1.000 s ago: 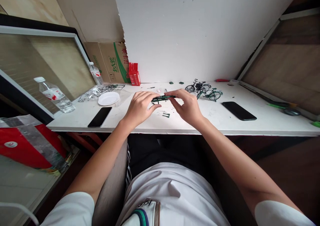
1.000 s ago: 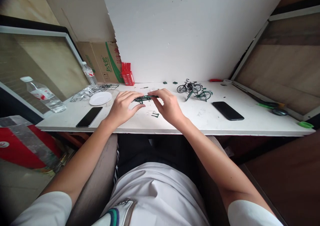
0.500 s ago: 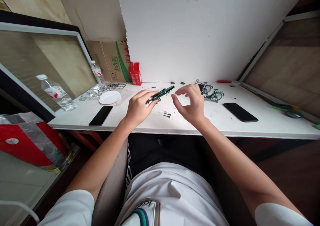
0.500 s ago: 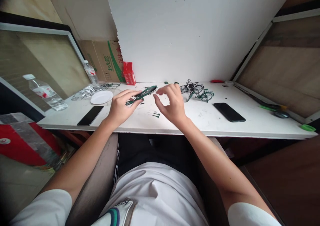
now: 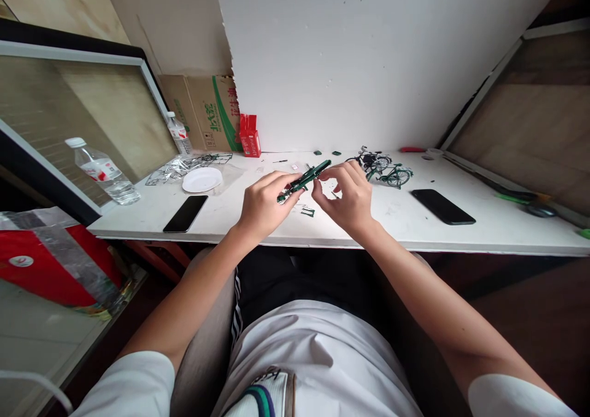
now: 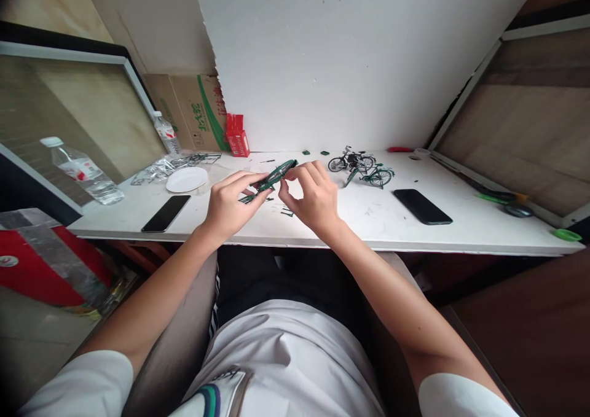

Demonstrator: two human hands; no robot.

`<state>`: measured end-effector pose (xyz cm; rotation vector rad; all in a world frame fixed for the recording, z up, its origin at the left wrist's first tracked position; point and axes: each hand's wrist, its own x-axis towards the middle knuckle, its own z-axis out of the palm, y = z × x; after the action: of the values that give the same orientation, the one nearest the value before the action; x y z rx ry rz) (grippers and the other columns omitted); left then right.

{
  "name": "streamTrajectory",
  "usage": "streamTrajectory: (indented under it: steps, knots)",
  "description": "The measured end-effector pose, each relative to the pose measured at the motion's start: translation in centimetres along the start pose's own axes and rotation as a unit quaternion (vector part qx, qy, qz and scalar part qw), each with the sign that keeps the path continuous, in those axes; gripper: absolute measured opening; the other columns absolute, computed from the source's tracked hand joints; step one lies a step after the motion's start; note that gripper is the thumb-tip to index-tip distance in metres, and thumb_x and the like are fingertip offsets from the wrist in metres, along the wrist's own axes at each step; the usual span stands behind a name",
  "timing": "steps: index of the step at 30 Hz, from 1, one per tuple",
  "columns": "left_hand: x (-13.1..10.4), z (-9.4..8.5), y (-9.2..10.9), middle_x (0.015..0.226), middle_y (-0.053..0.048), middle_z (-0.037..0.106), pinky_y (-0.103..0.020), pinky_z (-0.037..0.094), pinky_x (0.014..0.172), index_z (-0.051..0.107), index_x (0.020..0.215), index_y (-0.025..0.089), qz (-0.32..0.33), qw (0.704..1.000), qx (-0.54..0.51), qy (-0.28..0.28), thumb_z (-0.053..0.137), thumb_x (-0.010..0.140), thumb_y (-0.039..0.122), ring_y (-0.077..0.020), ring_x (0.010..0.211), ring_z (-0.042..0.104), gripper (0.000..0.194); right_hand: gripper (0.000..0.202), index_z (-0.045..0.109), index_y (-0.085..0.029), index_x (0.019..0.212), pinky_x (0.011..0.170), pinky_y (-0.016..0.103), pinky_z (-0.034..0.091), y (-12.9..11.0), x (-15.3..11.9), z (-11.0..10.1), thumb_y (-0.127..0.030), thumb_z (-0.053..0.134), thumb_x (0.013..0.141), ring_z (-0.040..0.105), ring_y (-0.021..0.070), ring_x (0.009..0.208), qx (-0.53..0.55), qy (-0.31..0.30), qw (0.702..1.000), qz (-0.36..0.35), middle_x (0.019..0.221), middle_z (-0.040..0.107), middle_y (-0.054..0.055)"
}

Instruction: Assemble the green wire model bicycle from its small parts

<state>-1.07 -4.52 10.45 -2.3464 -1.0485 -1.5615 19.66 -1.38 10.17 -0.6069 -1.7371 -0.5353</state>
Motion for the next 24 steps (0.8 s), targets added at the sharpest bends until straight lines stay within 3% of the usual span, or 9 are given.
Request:
streamTrajectory:
  steps: [4, 9, 12, 17, 24]
  knots:
    - [0.0, 0.0, 0.7, 0.112, -0.007, 0.079, -0.028, 0.064, 0.079, 0.075, 0.126, 0.02, -0.032, 0.999, 0.013, -0.013, 0.07, 0.095, 0.017, -0.0176, 0.092, 0.075, 0.031, 0.016, 0.057, -0.025, 0.097, 0.067, 0.037, 0.052, 0.1, -0.1, 0.2, -0.012, 0.065, 0.092, 0.064, 0.0204, 0.076, 0.001, -0.018, 1.0, -0.015, 0.085, 0.072, 0.002]
    - [0.2, -0.3, 1.1, 0.123, -0.008, 0.076, -0.032, 0.064, 0.085, 0.071, 0.136, 0.021, -0.027, 0.998, 0.015, -0.049, 0.069, 0.09, 0.011, -0.0195, 0.098, 0.074, 0.047, 0.015, 0.057, -0.025, 0.098, 0.065, 0.037, 0.055, 0.2, -0.4, 0.3, -0.013, 0.065, 0.093, 0.064, 0.02, 0.075, 0.032, -0.031, 0.999, -0.022, 0.086, 0.071, 0.002]
    - [0.3, -0.4, 1.2, 0.127, -0.009, 0.074, -0.029, 0.064, 0.081, 0.069, 0.137, 0.02, -0.03, 0.999, -0.009, -0.04, 0.068, 0.09, 0.011, -0.0165, 0.091, 0.072, 0.048, 0.016, 0.06, -0.026, 0.104, 0.064, 0.037, 0.059, 0.3, -0.4, 0.2, -0.014, 0.066, 0.095, 0.067, 0.0209, 0.08, 0.067, -0.034, 0.997, -0.009, 0.09, 0.072, 0.003]
    - [0.3, -0.2, 1.2, 0.122, -0.009, 0.075, -0.021, 0.056, 0.058, 0.071, 0.131, 0.017, -0.033, 0.999, -0.041, -0.012, 0.07, 0.087, 0.01, -0.0137, 0.083, 0.069, 0.045, 0.016, 0.065, -0.027, 0.113, 0.063, 0.037, 0.068, 0.1, -0.4, 0.0, -0.019, 0.067, 0.099, 0.07, 0.0226, 0.094, 0.131, -0.033, 0.991, 0.021, 0.1, 0.074, 0.005]
    - [0.3, 0.1, 1.1, 0.118, -0.009, 0.075, -0.018, 0.055, 0.055, 0.071, 0.131, 0.017, -0.046, 0.998, -0.049, 0.01, 0.072, 0.086, 0.014, -0.0133, 0.083, 0.069, 0.044, 0.02, 0.069, -0.027, 0.119, 0.064, 0.034, 0.071, -0.2, -0.2, -0.1, -0.019, 0.069, 0.1, 0.073, 0.0213, 0.097, 0.156, -0.023, 0.987, 0.033, 0.103, 0.077, 0.004]
